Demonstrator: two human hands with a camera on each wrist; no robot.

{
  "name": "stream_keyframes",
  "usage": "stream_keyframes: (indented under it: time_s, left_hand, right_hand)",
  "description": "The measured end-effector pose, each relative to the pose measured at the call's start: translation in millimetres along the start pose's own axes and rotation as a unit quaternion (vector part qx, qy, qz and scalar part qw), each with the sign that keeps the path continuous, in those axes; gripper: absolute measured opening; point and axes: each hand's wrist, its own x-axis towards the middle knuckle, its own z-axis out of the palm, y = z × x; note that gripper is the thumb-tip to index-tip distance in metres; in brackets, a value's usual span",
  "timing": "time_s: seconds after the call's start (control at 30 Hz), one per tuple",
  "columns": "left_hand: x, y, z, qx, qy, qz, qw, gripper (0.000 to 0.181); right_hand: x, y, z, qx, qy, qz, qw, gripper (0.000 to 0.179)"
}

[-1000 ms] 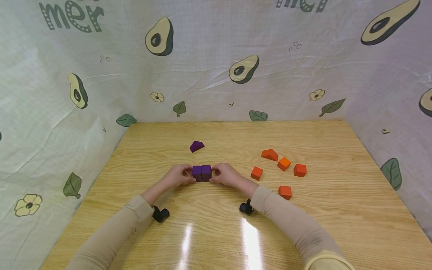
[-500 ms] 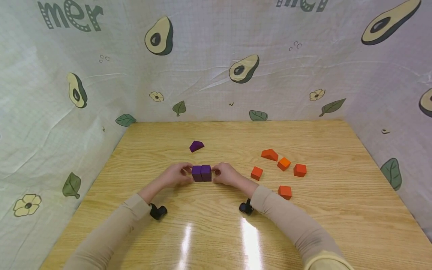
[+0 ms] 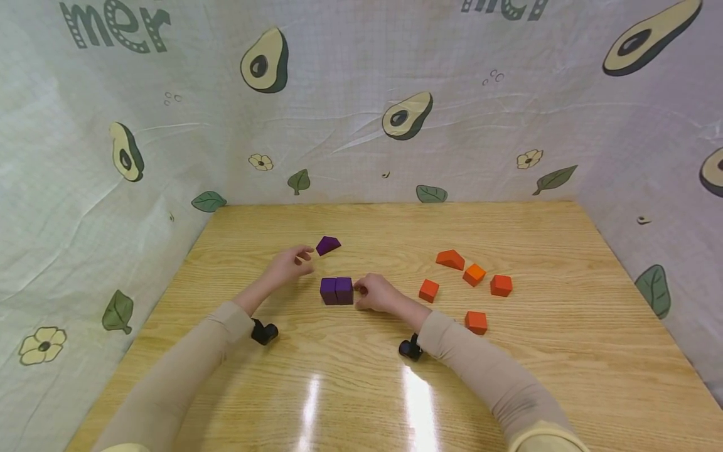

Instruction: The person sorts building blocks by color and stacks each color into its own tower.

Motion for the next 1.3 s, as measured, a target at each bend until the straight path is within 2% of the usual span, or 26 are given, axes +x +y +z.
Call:
stream_keyframes:
  time_s: [0.17,0.27,0.43,0.53,0.97,1.3]
  left_hand:
    - [20.2,3.8,1.7,-0.016,0.036,-0.006,0.9992,0.053]
    - [34.1,4.0,6.5,0.002,0.046,-0.008,0.9989,0.055]
    - [52.1,2.0,15.5,0.048,0.037,-0.017,0.998,0.056]
    - [58.3,0.5,20.2,0.059,0.031,-0.024,0.9975,0.054]
    - [63.6,-6.1,28.4,0.02,0.032,-0.052,0.9979,0.051]
    - [64.7,-7.6,30.4,0.009,0.045,-0.054,0.9975,0.044]
  right_hand:
    - [1.5,1,1,-0.011,-0.007,-0.002,0.9999,0.043]
    - [2.0,1,2,-0.009,-0.006,0.004,0.9999,0.043]
    - [2.6,1,3,0.001,-0.008,0.003,1.0,0.043]
    - [2.7,0,4,0.008,-0.013,0.001,0.9999,0.044]
    - [3.8,1,5,0.002,-0.018,0.005,0.9998,0.044]
    - [4.0,-1,3,0.003,-0.011,0.005,0.9999,0.042]
